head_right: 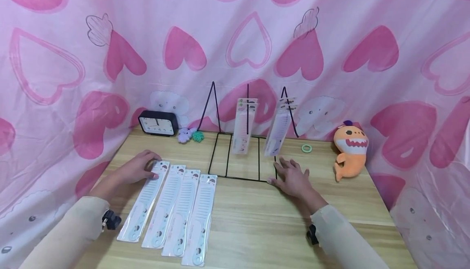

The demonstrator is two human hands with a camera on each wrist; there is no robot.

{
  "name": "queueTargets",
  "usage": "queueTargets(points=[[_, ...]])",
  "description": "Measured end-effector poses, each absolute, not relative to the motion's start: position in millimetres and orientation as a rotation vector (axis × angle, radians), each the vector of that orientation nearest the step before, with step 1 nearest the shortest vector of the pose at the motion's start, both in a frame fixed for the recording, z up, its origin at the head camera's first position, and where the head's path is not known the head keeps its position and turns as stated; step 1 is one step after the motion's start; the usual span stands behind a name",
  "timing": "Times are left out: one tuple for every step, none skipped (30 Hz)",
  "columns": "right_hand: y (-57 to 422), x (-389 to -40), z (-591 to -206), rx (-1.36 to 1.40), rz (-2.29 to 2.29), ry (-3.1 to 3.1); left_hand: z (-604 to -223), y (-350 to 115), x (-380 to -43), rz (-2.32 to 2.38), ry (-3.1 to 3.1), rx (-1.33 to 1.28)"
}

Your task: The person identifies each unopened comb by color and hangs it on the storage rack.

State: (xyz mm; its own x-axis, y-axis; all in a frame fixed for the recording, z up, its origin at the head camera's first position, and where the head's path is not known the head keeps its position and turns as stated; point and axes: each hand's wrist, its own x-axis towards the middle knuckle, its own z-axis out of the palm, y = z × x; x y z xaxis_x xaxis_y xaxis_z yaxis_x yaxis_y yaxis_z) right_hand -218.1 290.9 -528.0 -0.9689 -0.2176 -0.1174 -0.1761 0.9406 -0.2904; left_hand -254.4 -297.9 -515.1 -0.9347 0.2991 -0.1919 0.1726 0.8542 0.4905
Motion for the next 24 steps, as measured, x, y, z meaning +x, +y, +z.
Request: queueTargets(points=[[290.8,-218.2,-528.1,-0.297,-0.420,2.948,-515.0,-297.4,-254.2,0.682,2.783,0.355],[290.8,-218.2,-528.2,-0.296,-0.420,2.948,-515.0,-296.8,-254.1,0.667,2.797,0.353],[290.8,-218.1,-528.2,-0.298,-0.422,2.949,-515.0,-296.3,-253.9,0.652,2.810,0.353],[290.7,-217.9,-528.1,-0.300,-0.425,2.952,-514.7,-295.5,-253.4,0.643,2.820,0.347],[290.6,-217.5,-527.9,-0.304,-0.430,2.953,-514.6,-294.8,-253.0,0.637,2.829,0.344],[290.7,-217.1,-527.9,-0.310,-0.431,2.956,-514.2,-294.1,-252.5,0.637,2.835,0.344],[290.9,-216.7,-528.0,-0.314,-0.432,2.960,-513.6,-293.3,-251.6,0.636,2.843,0.354],[291.0,-216.3,-528.1,-0.318,-0.432,2.962,-513.2,-292.3,-250.8,0.642,2.844,0.353],[291.1,-216.1,-528.3,-0.321,-0.431,2.965,-512.8,-291.3,-250.0,0.647,2.845,0.353],[291.1,-216.0,-528.3,-0.323,-0.430,2.968,-512.3,-290.5,-249.1,0.655,2.846,0.351],[291.1,-215.8,-528.3,-0.330,-0.425,2.973,-511.7,-290.0,-248.3,0.664,2.845,0.353],[291.1,-215.7,-528.2,-0.336,-0.422,2.978,-510.9,-289.4,-247.3,0.677,2.840,0.351],[290.9,-215.7,-527.9,-0.334,-0.426,2.980,-510.4,-288.9,-246.5,0.692,2.835,0.344],[290.7,-215.5,-527.6,-0.338,-0.427,2.982,-510.3,-288.6,-246.1,0.713,2.831,0.334],[290.7,-215.5,-527.3,-0.338,-0.427,2.983,-510.4,-288.5,-245.9,0.732,2.831,0.328],[290.6,-215.3,-527.1,-0.343,-0.424,2.984,-510.5,-288.7,-245.8,0.754,2.831,0.327],[290.6,-215.3,-527.0,-0.342,-0.422,2.982,-510.9,-289.2,-245.8,0.777,2.830,0.327],[290.7,-215.4,-527.1,-0.337,-0.420,2.977,-511.3,-289.9,-245.9,0.801,2.829,0.331],[290.7,-215.7,-527.4,-0.329,-0.420,2.972,-512.0,-290.9,-246.3,0.825,2.831,0.338],[290.8,-215.9,-528.1,-0.329,-0.412,2.970,-512.8,-291.8,-246.8,0.852,2.831,0.345],[290.9,-216.2,-528.9,-0.325,-0.407,2.966,-513.2,-292.7,-247.0,0.877,2.829,0.351],[290.7,-216.4,-529.3,-0.321,-0.403,2.961,-513.5,-293.6,-246.7,0.905,2.825,0.354],[290.6,-216.7,-529.8,-0.316,-0.404,2.959,-513.9,-294.8,-246.4,0.935,2.821,0.357],[290.4,-216.9,-530.1,-0.316,-0.401,2.960,-513.7,-295.6,-246.1,0.974,2.810,0.356]])
